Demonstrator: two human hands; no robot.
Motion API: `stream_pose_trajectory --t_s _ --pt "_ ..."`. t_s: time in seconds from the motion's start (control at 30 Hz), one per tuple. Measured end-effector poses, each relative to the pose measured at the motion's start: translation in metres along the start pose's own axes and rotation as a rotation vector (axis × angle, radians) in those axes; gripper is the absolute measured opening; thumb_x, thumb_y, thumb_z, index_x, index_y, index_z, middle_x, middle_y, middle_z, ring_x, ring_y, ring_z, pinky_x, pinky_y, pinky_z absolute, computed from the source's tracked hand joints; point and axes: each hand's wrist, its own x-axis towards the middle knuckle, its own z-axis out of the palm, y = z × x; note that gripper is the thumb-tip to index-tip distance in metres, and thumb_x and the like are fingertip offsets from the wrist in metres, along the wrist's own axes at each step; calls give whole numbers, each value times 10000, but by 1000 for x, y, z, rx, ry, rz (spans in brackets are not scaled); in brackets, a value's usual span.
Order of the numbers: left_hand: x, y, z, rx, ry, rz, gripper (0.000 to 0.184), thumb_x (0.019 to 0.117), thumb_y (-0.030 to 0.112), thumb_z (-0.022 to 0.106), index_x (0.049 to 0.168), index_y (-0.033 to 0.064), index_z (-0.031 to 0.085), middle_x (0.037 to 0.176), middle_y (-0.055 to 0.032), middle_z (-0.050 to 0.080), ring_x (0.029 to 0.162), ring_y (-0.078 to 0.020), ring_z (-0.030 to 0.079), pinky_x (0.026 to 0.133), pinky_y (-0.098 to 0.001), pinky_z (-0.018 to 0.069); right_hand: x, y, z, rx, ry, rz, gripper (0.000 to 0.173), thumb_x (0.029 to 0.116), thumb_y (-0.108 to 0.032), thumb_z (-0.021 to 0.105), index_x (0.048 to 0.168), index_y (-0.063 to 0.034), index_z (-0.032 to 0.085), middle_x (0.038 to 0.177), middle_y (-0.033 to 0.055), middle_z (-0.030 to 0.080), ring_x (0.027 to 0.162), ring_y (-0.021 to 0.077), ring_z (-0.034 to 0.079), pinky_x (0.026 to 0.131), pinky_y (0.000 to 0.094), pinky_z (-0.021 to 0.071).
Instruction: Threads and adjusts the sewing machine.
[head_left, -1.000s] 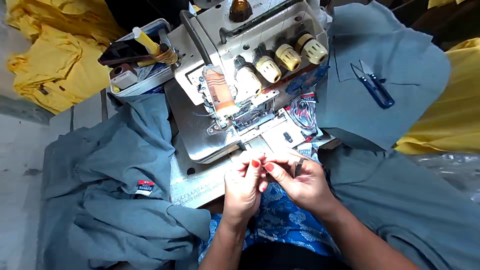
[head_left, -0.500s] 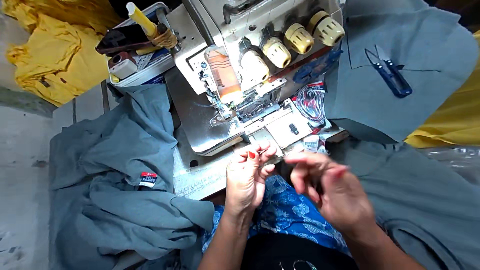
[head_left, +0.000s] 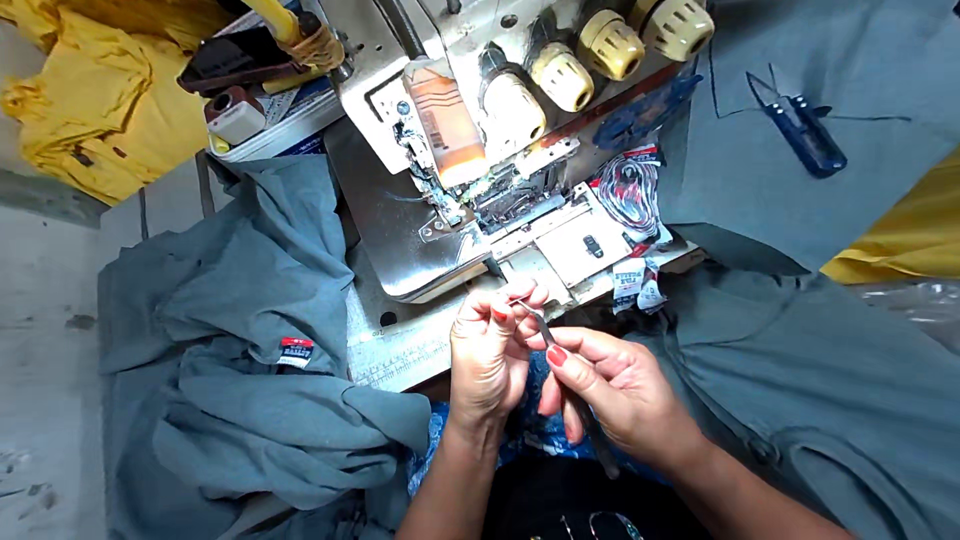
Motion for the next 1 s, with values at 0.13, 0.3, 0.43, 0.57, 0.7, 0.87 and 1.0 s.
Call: stream_pose_trajectory --t_s 0.13,0.3,0.43,0.57,0.7,0.87,1.0 --pt "0 0 -1 -2 -7 1 41 923 117 732 904 87 752 967 -121 767 820 -125 748 720 -233 608 0 1 0 30 -6 4 180 1057 -97 506 1145 -15 639 708 -87 692 499 -39 586 428 116 481" --pt "0 -1 -2 -11 -19 -3 33 913 116 742 905 85 751 976 -124 764 835 -127 746 726 -232 606 0 2 1 41 -6 6 191 1062 -97 494 1138 -17 650 700 -86 685 497 -46 576 427 108 469" --pt "-1 -1 -2 -9 -17 -2 14 908 101 745 906 87 746 991 -127 766 855 -135 753 741 -238 612 1 1 1 28 1 -6 194 1063 -92 497 1134 -9 657 689 -90 673 492 -56 559 424 102 455" --pt "-1 -2 -3 -5 -24 -3 36 917 99 734 936 76 753 995 -131 769 856 -136 755 746 -238 612 0 2 1 -2 7 -39 209 1064 -85 488 1155 8 651 696 -96 667 499 -59 555 434 100 462" --pt "0 -2 -5 8 -60 20 103 892 103 764 992 78 751 1087 -150 759 879 -152 759 734 -248 615 -1 4 0 -49 6 -97 232 1067 -87 488 1173 29 658 700 -96 663 516 -67 555 450 96 465" --pt "-1 -2 -14 384 -126 219 155 917 295 756 1008 182 702 1056 14 703 891 -50 667 748 -206 564 7 -1 -33 -403 190 -369 237 1066 -103 493 1179 4 671 770 -97 688 622 -86 598 552 97 518" --pt "-8 0 -9 593 -157 279 69 984 75 650 1011 122 692 957 56 724 872 -15 681 784 -190 578 24 -33 -79 -908 479 -553 306 1080 -140 487 1241 71 639 769 12 669 605 -39 587 562 150 516"
